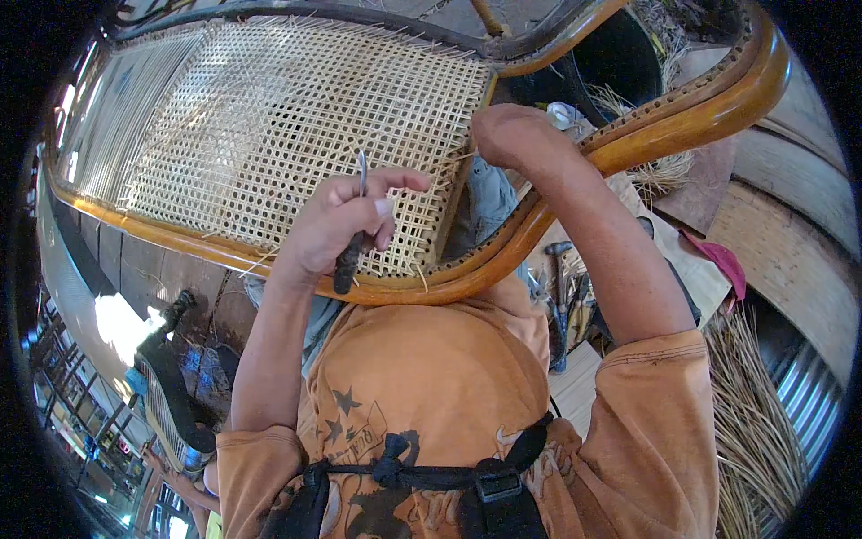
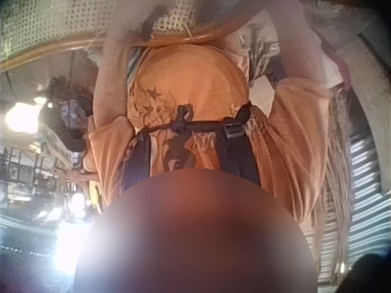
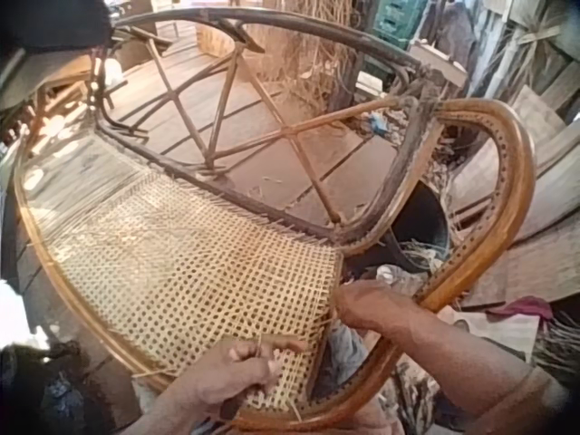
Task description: Weaving a cane or rattan pattern into the backrest of a wooden chair.
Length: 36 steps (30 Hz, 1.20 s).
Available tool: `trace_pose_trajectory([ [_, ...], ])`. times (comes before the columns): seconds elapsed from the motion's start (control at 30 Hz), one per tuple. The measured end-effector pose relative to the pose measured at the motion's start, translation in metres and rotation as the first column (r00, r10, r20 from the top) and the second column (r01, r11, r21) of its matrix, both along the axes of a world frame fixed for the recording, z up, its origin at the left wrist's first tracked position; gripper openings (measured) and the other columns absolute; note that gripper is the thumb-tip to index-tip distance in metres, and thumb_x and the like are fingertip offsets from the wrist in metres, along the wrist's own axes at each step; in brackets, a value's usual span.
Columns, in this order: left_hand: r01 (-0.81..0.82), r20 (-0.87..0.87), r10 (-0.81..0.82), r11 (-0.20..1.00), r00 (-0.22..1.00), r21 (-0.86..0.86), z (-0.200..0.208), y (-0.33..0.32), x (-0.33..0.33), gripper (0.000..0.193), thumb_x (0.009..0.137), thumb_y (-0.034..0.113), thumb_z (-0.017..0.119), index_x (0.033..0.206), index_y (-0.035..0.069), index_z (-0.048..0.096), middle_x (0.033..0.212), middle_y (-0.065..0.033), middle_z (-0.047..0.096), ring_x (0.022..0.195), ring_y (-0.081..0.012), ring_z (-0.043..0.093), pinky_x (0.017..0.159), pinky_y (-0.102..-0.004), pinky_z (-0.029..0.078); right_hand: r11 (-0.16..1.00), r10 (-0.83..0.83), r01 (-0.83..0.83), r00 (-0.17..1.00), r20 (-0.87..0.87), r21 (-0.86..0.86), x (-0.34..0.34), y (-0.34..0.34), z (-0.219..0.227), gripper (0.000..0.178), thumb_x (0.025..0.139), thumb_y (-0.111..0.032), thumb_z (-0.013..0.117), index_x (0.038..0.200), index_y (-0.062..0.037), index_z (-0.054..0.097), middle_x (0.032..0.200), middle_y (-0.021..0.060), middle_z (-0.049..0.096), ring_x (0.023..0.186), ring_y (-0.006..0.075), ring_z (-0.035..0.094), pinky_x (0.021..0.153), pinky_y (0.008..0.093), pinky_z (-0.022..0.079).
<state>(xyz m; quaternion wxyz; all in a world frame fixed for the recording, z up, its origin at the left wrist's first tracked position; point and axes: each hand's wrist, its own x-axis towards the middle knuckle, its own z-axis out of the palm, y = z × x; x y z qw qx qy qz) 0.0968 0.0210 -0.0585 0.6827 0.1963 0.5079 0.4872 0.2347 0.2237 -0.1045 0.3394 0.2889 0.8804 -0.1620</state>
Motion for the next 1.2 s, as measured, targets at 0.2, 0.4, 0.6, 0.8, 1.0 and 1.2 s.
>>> trace_pose_trajectory([
  [0.2, 0.396, -0.235, -0.470, 0.867, 0.851, -0.302, -0.019, -0.009, -0.036, 0.015, 0.076, 0.013, 0.055, 0.066, 0.003, 0.057, 0.062, -0.0004, 0.055, 0.047, -0.0054, 0.046, 0.042, -0.0222, 0.037, 0.997, -0.005, 0.007, 1.000, -0.023, 0.076, 0.003, -0.001, 0.011, 0.022, 0.080, -0.011, 0.053, 0.097, -0.0045, 0.066, 0.096, 0.0186, 0.065, 0.092, 0.0344, 0.062, 0.077, 0.0419, 0.049],
  [0.4, 0.460, -0.293, -0.596, 0.783, 0.747, -0.418, -0.021, -0.015, -0.040, 0.015, 0.074, 0.015, 0.055, 0.067, 0.002, 0.057, 0.054, 0.0033, 0.048, 0.046, -0.0053, 0.043, 0.042, -0.0235, 0.036, 0.992, 0.012, -0.009, 0.999, -0.030, 0.128, -0.001, -0.005, 0.006, 0.021, 0.081, -0.011, 0.053, 0.095, -0.0037, 0.065, 0.097, 0.0178, 0.064, 0.092, 0.0339, 0.062, 0.077, 0.0411, 0.049],
  [0.6, 0.474, -0.546, -0.607, 0.794, 0.578, -0.381, 0.009, -0.046, -0.075, 0.021, 0.071, 0.015, 0.054, 0.061, -0.002, 0.048, 0.051, -0.0080, 0.042, 0.046, -0.0153, 0.041, 0.046, -0.0346, 0.036, 1.000, -0.002, 0.002, 1.000, -0.026, 0.010, 0.001, 0.002, 0.004, 0.021, 0.082, -0.015, 0.054, 0.097, -0.0042, 0.064, 0.093, 0.0185, 0.064, 0.089, 0.0348, 0.061, 0.075, 0.0431, 0.049],
  [0.8, -0.282, -0.716, -0.017, 0.913, 0.698, -0.296, 0.115, -0.194, -0.162, 0.017, 0.078, 0.016, 0.055, 0.071, 0.000, 0.056, 0.070, -0.0063, 0.056, 0.052, -0.0129, 0.048, 0.049, -0.0283, 0.039, 0.964, -0.254, 0.188, 0.855, -0.451, -0.187, -0.025, 0.016, 0.042, 0.020, 0.085, -0.020, 0.055, 0.093, -0.0029, 0.062, 0.083, 0.0169, 0.064, 0.077, 0.0317, 0.063, 0.070, 0.0392, 0.051],
  [1.0, -0.226, -0.889, 0.179, 0.970, 0.421, 0.088, 0.108, -0.061, -0.088, 0.020, 0.084, 0.015, 0.053, 0.085, -0.003, 0.062, 0.109, -0.0112, 0.058, 0.063, -0.0102, 0.054, 0.061, -0.0236, 0.045, 0.972, 0.223, -0.101, 0.094, -0.970, 0.214, -0.082, -0.050, 0.122, 0.011, 0.086, -0.011, 0.057, 0.094, -0.0033, 0.057, 0.082, 0.0149, 0.060, 0.076, 0.0313, 0.060, 0.065, 0.0368, 0.048],
  [1.2, 0.195, -0.907, 0.017, 0.975, 0.421, 0.108, 0.082, 0.026, -0.035, 0.022, 0.085, 0.020, 0.053, 0.090, 0.000, 0.061, 0.091, -0.0124, 0.060, 0.070, -0.0221, 0.059, 0.065, -0.0314, 0.048, 0.975, 0.031, -0.221, 0.182, -0.983, -0.010, -0.053, -0.038, 0.104, 0.018, 0.088, -0.018, 0.055, 0.094, -0.0019, 0.059, 0.080, 0.0163, 0.061, 0.075, 0.0325, 0.061, 0.065, 0.0376, 0.047],
])
